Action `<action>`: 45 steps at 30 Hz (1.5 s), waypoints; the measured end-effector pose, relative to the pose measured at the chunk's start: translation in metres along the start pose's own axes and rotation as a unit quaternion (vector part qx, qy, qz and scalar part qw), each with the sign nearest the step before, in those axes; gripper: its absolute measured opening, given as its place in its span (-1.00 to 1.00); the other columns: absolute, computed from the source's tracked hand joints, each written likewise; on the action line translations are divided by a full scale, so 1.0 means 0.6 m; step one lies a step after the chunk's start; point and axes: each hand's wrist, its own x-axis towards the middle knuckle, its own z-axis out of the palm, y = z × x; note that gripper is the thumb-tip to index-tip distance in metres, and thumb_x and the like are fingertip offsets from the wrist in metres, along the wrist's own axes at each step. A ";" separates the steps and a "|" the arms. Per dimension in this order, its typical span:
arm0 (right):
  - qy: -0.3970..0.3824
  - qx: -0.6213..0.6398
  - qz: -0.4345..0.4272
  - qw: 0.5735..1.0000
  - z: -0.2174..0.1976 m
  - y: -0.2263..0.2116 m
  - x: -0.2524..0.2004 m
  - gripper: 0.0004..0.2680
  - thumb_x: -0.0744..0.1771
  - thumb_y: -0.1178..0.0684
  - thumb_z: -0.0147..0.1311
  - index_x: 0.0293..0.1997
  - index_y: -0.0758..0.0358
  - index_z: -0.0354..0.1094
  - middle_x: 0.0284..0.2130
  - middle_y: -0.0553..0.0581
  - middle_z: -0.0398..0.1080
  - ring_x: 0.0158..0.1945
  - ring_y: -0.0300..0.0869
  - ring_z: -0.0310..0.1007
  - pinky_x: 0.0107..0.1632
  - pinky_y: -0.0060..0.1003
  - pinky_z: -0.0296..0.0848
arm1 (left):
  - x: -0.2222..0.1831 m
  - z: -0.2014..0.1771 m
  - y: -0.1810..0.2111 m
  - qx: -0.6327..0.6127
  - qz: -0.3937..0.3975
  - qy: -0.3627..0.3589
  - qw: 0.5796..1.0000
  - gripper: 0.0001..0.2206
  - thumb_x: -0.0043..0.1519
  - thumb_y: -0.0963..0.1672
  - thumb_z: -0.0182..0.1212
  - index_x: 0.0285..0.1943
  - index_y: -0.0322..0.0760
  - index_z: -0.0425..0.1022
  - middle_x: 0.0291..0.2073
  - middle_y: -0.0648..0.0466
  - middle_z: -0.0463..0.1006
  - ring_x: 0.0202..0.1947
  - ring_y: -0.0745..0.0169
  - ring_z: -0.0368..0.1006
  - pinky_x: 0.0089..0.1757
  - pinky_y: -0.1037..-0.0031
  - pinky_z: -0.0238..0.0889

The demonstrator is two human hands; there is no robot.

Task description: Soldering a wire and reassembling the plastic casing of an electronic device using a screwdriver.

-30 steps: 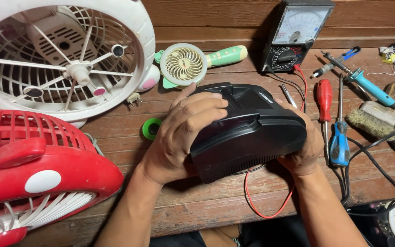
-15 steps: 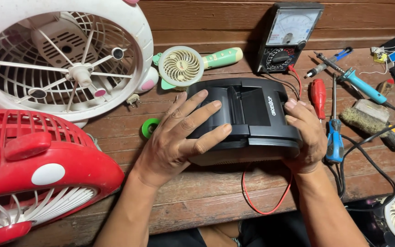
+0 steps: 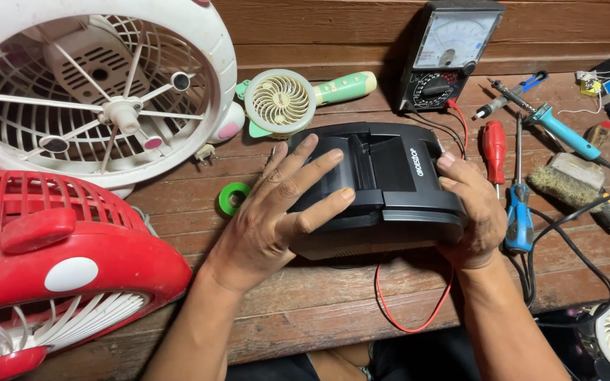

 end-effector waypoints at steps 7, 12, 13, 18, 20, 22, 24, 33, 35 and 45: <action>0.027 -0.105 -0.040 0.993 -0.001 0.007 -0.017 -0.88 0.48 0.19 -0.12 0.03 0.50 0.20 -0.06 0.56 0.40 0.04 0.36 0.45 0.17 0.36 0.51 | -0.014 0.033 -0.017 0.020 -0.058 0.104 0.993 -0.08 0.00 -0.56 -0.12 0.51 0.03 0.05 0.54 -0.27 0.05 0.55 -0.50 0.20 0.37 0.02 0.45; 0.075 -0.190 -0.080 0.976 -0.004 0.002 -0.007 -0.88 0.47 0.18 -0.10 0.03 0.48 0.22 -0.10 0.42 0.34 -0.06 0.20 0.36 0.10 0.31 0.53 | 0.024 0.057 0.025 -0.276 -0.294 0.244 0.882 -0.58 0.47 -0.16 -0.10 0.47 -0.27 -0.10 0.38 -0.34 0.30 0.43 -0.09 0.26 0.24 0.20 0.35; 0.076 -0.191 -0.080 0.975 -0.002 0.000 -0.002 -0.88 0.47 0.18 -0.10 0.03 0.48 0.22 -0.10 0.42 0.34 -0.06 0.20 0.36 0.10 0.31 0.53 | 0.021 0.062 0.023 -0.276 -0.293 0.243 0.882 -0.58 0.47 -0.16 -0.10 0.47 -0.27 -0.10 0.38 -0.34 0.30 0.43 -0.09 0.26 0.24 0.20 0.35; 0.076 -0.238 -0.171 0.953 0.013 0.003 0.005 -0.90 0.41 0.18 0.10 -0.09 0.44 0.47 -0.18 0.33 0.49 -0.10 0.12 0.41 0.07 0.26 0.54 | -0.010 0.097 -0.005 -0.457 -0.362 0.190 0.790 -0.34 0.42 0.10 -0.12 0.61 -0.21 -0.16 0.52 -0.46 -0.34 0.50 -0.59 -0.52 0.13 -0.53 -0.06; 0.068 -0.231 -0.185 0.953 0.017 0.002 -0.012 -0.93 0.38 0.21 0.17 -0.10 0.38 0.51 -0.18 0.31 0.51 -0.10 0.11 0.42 0.06 0.25 0.52 | -0.012 0.105 -0.003 -0.446 -0.333 0.210 0.804 -0.23 0.33 0.09 0.08 0.61 -0.27 -0.22 0.52 -0.38 -0.25 0.49 -0.41 -0.34 0.19 -0.40 -0.02; 0.061 -0.226 -0.199 0.952 0.022 -0.006 -0.018 -0.93 0.35 0.23 0.24 -0.11 0.33 0.55 -0.17 0.29 0.54 -0.10 0.10 0.44 0.04 0.25 0.51 | -0.004 0.099 0.001 -0.437 -0.301 0.228 0.816 -0.09 0.25 0.08 0.27 0.61 -0.32 -0.27 0.51 -0.29 -0.15 0.48 -0.24 -0.17 0.24 -0.27 0.03; 0.054 -0.211 -0.195 0.956 0.029 -0.024 -0.014 -0.93 0.39 0.17 0.15 -0.11 0.20 0.56 -0.15 0.20 0.55 -0.09 -0.02 0.44 0.05 0.11 0.49 | 0.010 0.077 0.006 -0.391 -0.330 0.183 0.840 0.06 0.15 0.10 0.38 0.63 -0.29 -0.39 0.50 -0.36 -0.25 0.51 -0.42 -0.28 0.17 -0.56 -0.17; 0.035 -0.157 -0.232 0.959 0.062 -0.066 -0.028 -0.90 0.30 0.20 0.27 -0.24 0.02 0.56 -0.29 0.00 0.57 -0.22 -0.21 0.50 -0.17 -0.18 0.62 | 0.015 0.074 0.002 -0.338 -0.316 0.157 0.873 0.17 0.02 0.20 0.40 0.62 -0.41 -0.31 0.51 -0.35 -0.14 0.56 -0.22 -0.30 0.43 -0.06 -0.42; 0.004 -0.154 -0.259 0.953 0.055 -0.070 0.000 -0.91 0.31 0.15 0.24 -0.28 -0.02 0.47 -0.30 -0.05 0.50 -0.23 -0.27 0.42 -0.14 -0.30 0.53 | 0.024 0.067 0.014 -0.312 -0.318 0.142 0.884 0.08 0.08 0.14 0.35 0.59 -0.44 -0.31 0.53 -0.32 -0.16 0.57 -0.14 -0.28 0.44 0.07 -0.40; -0.023 -0.179 -0.274 0.945 0.050 -0.060 -0.001 -0.91 0.32 0.19 0.18 -0.24 0.01 0.45 -0.29 -0.05 0.42 -0.21 -0.28 0.35 -0.08 -0.34 0.39 | 0.033 0.065 0.051 -0.195 -0.363 0.089 0.907 -0.09 0.23 0.18 0.08 0.59 -0.37 -0.27 0.54 -0.33 -0.09 0.57 -0.18 -0.30 0.42 0.06 -0.35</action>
